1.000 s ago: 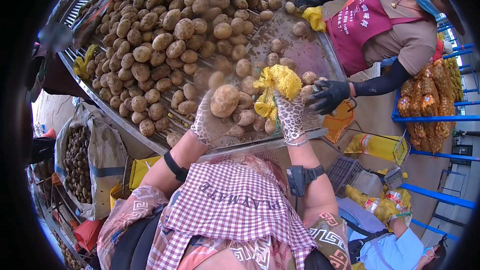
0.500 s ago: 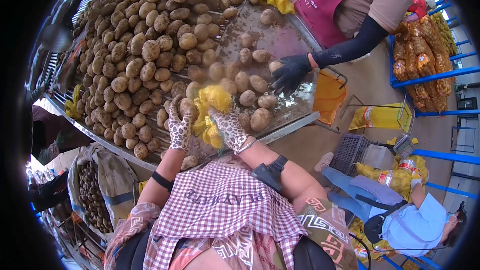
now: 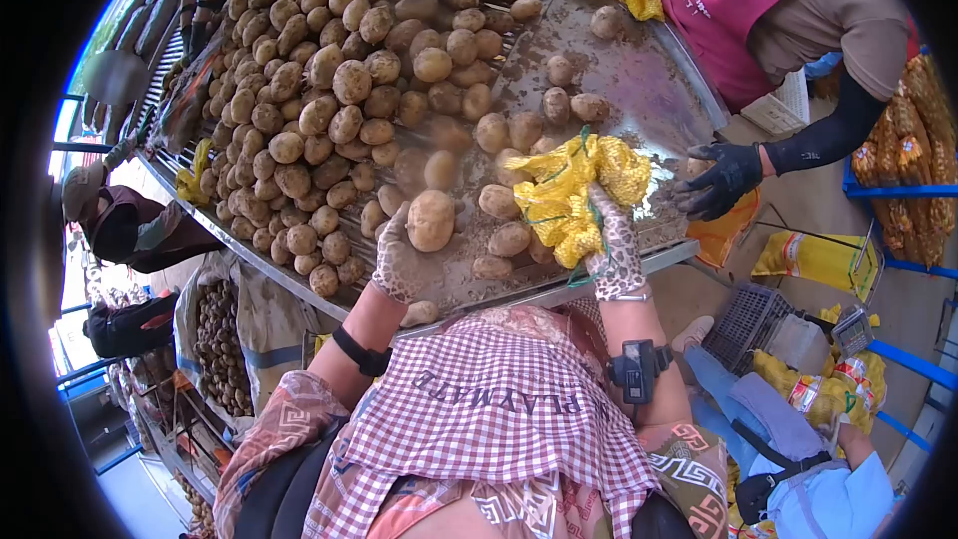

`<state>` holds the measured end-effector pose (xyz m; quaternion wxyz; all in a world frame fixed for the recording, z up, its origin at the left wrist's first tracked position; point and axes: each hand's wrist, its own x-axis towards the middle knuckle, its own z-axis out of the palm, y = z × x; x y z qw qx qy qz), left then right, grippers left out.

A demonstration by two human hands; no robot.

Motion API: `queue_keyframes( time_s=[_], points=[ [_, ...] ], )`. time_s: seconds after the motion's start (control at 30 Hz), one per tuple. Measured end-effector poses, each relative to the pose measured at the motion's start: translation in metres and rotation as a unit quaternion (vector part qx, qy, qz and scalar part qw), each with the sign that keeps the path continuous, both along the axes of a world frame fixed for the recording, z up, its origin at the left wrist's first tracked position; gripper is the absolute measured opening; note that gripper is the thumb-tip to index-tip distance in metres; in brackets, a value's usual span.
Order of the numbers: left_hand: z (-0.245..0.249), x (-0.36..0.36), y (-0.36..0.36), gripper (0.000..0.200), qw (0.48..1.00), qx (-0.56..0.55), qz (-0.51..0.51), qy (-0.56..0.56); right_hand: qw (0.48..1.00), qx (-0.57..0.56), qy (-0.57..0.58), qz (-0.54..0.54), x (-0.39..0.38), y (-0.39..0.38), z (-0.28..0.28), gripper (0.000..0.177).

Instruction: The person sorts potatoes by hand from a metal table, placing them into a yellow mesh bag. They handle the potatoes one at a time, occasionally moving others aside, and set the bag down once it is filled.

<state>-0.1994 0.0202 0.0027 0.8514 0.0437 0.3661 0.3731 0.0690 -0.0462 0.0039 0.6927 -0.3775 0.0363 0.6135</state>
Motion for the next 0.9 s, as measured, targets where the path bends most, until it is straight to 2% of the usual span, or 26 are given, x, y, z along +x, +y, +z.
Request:
queue_keyframes(
  time_s=[0.03,0.1,0.17,0.2,0.23,0.27,0.3,0.33,0.37,0.4,0.43,0.47,0.5,0.53,0.57,0.63,0.67,0.7,0.73,0.77,0.8,0.83,0.87,0.9],
  points=[
    [0.001,0.003,0.000,0.049,1.000,0.002,0.006,0.000,1.000,-0.026,-0.003,-0.006,0.007,-0.003,-0.004,0.046],
    [0.011,0.008,0.000,0.045,0.996,0.004,-0.038,-0.083,0.995,-0.055,-0.076,-0.023,0.003,-0.005,0.011,0.048],
    [0.020,0.016,-0.002,0.043,0.995,-0.008,-0.025,-0.096,0.976,-0.040,-0.212,-0.020,-0.007,-0.004,0.012,0.052],
    [0.022,0.020,-0.002,0.042,0.996,-0.003,-0.017,-0.092,0.952,-0.042,-0.305,0.006,-0.013,-0.002,0.014,0.055],
    [0.024,0.023,-0.002,0.042,0.996,0.002,-0.010,-0.090,0.942,-0.017,-0.335,0.027,-0.025,-0.003,0.017,0.055],
    [0.023,0.023,-0.004,0.042,0.996,0.005,-0.011,-0.093,0.906,0.037,-0.408,0.104,-0.034,-0.001,0.023,0.056],
    [0.021,0.023,-0.006,0.041,0.996,-0.001,-0.014,-0.091,0.855,0.090,-0.479,0.176,-0.041,0.002,0.031,0.057],
    [0.016,0.028,-0.005,0.041,0.995,-0.002,-0.024,-0.097,0.775,0.182,-0.579,0.174,-0.057,0.004,0.048,0.063],
    [-0.018,0.021,-0.007,0.040,0.986,0.113,-0.046,-0.118,0.589,0.207,-0.757,0.192,-0.065,0.010,0.057,0.066],
    [-0.025,0.023,0.004,0.038,0.945,0.300,-0.130,-0.011,0.519,0.230,-0.793,0.220,-0.077,0.013,0.044,0.065],
    [-0.033,0.034,0.001,0.036,0.977,0.207,-0.038,-0.046,0.486,0.210,-0.809,0.256,-0.086,0.016,0.034,0.060],
    [-0.025,0.035,0.003,0.039,0.986,0.132,-0.044,-0.092,0.518,0.209,-0.792,0.247,-0.084,0.018,0.030,0.057],
    [-0.012,0.037,0.006,0.043,0.976,0.172,-0.068,-0.112,0.562,0.227,-0.765,0.220,-0.077,0.021,0.006,0.057],
    [0.004,0.046,0.006,0.042,0.991,0.095,-0.006,-0.097,0.617,0.198,-0.736,0.199,-0.071,0.019,-0.006,0.059],
    [0.017,0.048,0.003,0.041,0.996,0.006,0.057,-0.072,0.623,0.138,-0.734,0.234,-0.062,0.013,0.013,0.056],
    [0.029,0.041,0.008,0.038,0.993,0.019,0.079,-0.085,0.613,0.088,-0.746,0.244,-0.045,0.008,-0.006,0.055],
    [0.017,0.034,0.016,0.036,0.992,0.003,0.086,-0.096,0.607,0.086,-0.751,0.244,-0.038,0.011,-0.010,0.055],
    [0.029,0.036,0.019,0.039,0.986,-0.016,0.103,-0.133,0.727,0.080,-0.659,0.175,-0.036,0.009,-0.014,0.053],
    [0.041,0.041,0.018,0.042,0.988,-0.005,0.095,-0.121,0.829,0.071,-0.544,0.106,-0.039,0.004,-0.020,0.052],
    [0.053,0.043,0.016,0.045,0.991,0.006,0.091,-0.102,0.845,0.040,-0.522,0.110,-0.039,0.007,-0.005,0.049],
    [0.053,0.038,0.016,0.048,0.991,0.065,0.039,-0.108,0.834,0.041,-0.543,0.087,-0.040,0.010,0.011,0.048],
    [0.051,0.038,0.016,0.049,0.985,0.066,0.009,-0.161,0.829,-0.045,-0.540,0.138,-0.033,0.013,0.015,0.044],
    [0.055,0.036,0.013,0.051,0.972,0.011,-0.001,-0.234,0.911,-0.014,-0.352,0.212,-0.014,0.016,-0.004,0.041],
    [0.048,0.038,0.013,0.052,0.979,0.019,0.024,-0.203,0.973,-0.076,-0.148,0.159,-0.020,0.019,0.011,0.040]
  ],
)
